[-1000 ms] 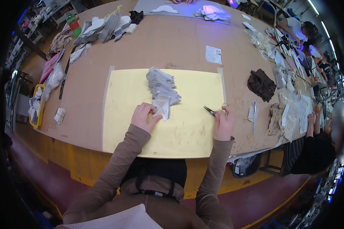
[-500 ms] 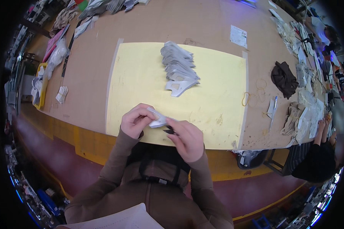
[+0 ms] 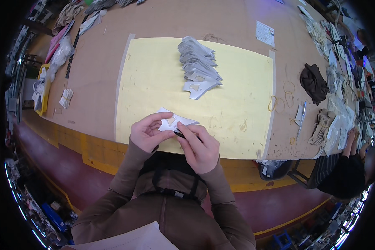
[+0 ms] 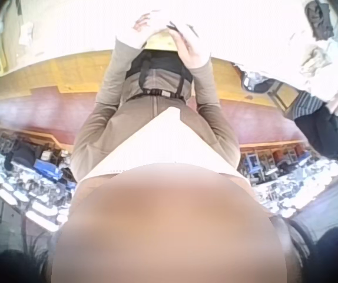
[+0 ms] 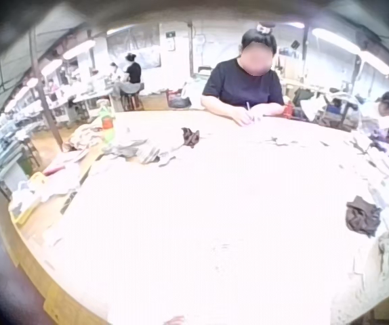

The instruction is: The person trims the edges of small white fabric pieces using a small cutting tool. They handle the pieces one at a time, trim the edges, and place the finished pieces into a growing pile on the table.

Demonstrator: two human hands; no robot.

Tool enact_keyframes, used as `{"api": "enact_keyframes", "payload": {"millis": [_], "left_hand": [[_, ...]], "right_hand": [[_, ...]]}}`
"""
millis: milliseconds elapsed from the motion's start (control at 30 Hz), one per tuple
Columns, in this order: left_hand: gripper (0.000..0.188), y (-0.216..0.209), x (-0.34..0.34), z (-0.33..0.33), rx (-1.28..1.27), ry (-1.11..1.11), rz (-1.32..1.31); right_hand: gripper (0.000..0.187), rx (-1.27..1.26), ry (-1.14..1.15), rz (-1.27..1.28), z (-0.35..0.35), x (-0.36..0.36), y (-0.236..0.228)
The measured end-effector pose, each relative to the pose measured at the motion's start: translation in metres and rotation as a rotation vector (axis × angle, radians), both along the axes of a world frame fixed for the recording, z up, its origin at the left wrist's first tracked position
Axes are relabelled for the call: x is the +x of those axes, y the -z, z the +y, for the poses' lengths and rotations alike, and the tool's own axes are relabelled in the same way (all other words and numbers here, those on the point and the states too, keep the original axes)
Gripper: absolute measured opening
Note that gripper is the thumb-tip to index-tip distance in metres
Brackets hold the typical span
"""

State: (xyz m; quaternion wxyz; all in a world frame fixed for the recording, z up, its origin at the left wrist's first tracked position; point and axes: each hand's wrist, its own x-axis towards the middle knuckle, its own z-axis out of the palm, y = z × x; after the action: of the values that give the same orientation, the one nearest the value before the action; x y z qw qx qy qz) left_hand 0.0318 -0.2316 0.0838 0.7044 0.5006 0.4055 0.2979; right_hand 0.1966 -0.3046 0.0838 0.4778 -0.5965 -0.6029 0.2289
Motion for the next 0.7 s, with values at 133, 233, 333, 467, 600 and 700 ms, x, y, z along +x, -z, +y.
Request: {"api": "enact_keyframes", "payload": {"millis": [133,233,333,467,600,700], "left_hand": [[0.043,0.0027,-0.0019,-0.0008,0.121,0.008,0.004],[0.042,0.0041,-0.0041,-0.0011,0.157,0.016,0.012],[0.042,0.0035,-0.0057,-0.0016,0.182,0.018,0.024],[0.041,0.0007,-0.0066,-0.0023,0.21,0.025,0.046],[0.04,-0.0003,-0.0066,-0.0035,0.22,0.013,0.042],[0.037,0.0017,-0.0046,-0.0047,0.228,-0.026,0.025]], "right_hand": [[0.035,-0.012,0.008,-0.012,0.0009,-0.0023,0.0002],[0.035,-0.021,-0.001,-0.002,0.0015,-0.0032,0.0012],[0.036,-0.012,-0.007,-0.008,0.0018,-0.0043,0.0022],[0.036,-0.019,-0.003,0.001,0.0013,-0.0053,0.0024],[0.036,-0.03,0.011,0.03,0.0008,-0.0079,0.0019],[0.037,-0.064,0.027,0.052,-0.0002,-0.0106,0.0]]}}
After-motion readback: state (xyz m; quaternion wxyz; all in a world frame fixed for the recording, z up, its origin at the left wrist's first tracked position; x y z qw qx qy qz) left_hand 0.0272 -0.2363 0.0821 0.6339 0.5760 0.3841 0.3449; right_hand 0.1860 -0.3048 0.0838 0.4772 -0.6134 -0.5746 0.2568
